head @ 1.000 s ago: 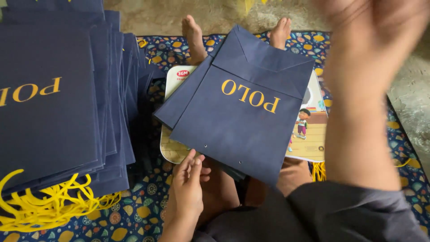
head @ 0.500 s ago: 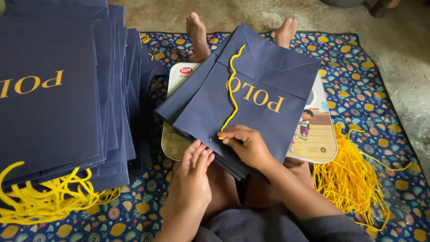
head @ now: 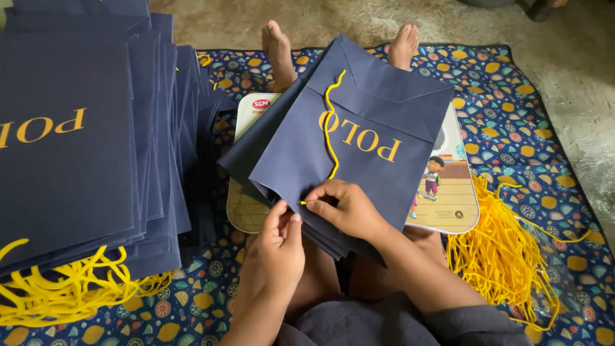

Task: Attaching yellow cord handles to blue paper bags by threading them through pre-punched holes.

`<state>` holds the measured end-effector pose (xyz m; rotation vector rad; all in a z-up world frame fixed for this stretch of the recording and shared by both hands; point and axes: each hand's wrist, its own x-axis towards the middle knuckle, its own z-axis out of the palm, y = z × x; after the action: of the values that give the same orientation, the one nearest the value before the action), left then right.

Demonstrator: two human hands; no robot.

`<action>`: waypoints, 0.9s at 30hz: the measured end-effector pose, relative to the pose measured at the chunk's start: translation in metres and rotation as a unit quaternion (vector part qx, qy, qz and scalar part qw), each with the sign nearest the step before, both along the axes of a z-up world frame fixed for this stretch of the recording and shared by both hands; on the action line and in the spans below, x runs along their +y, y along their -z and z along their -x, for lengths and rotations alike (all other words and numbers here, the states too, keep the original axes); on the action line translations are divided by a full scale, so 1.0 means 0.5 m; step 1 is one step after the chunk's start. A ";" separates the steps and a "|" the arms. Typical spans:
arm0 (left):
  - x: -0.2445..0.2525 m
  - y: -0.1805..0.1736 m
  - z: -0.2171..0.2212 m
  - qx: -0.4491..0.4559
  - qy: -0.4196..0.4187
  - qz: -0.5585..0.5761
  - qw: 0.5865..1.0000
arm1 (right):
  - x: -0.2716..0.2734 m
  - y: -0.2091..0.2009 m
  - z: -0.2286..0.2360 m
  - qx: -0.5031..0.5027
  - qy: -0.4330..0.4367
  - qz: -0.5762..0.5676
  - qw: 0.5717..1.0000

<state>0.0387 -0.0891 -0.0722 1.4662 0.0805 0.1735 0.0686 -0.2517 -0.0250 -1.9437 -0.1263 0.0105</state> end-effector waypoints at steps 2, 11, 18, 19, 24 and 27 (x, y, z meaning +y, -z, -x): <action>0.003 0.016 0.000 -0.027 -0.017 -0.052 0.998 | 0.008 -0.023 -0.005 0.003 -0.014 0.008 1.000; 0.022 -0.004 -0.002 -0.188 -0.003 -0.154 0.970 | 0.021 -0.042 -0.028 0.031 -0.020 0.059 0.998; 0.020 0.005 -0.019 -0.147 -0.014 -0.123 0.981 | 0.027 -0.052 -0.032 0.034 -0.018 0.040 0.998; 0.019 0.008 -0.022 -0.134 -0.020 -0.119 0.984 | 0.027 -0.050 -0.032 0.038 -0.020 0.038 0.998; 0.020 0.032 -0.034 -0.151 -0.026 -0.093 0.984 | 0.027 -0.038 -0.035 0.045 -0.020 0.040 0.998; 0.020 0.022 -0.032 -0.152 -0.015 -0.081 0.985 | 0.039 -0.020 -0.028 0.007 -0.008 0.086 0.996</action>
<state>0.0548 -0.0790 -0.0830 1.5858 -0.1619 0.4348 0.0826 -0.2322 -0.0148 -2.1139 -0.1365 0.0474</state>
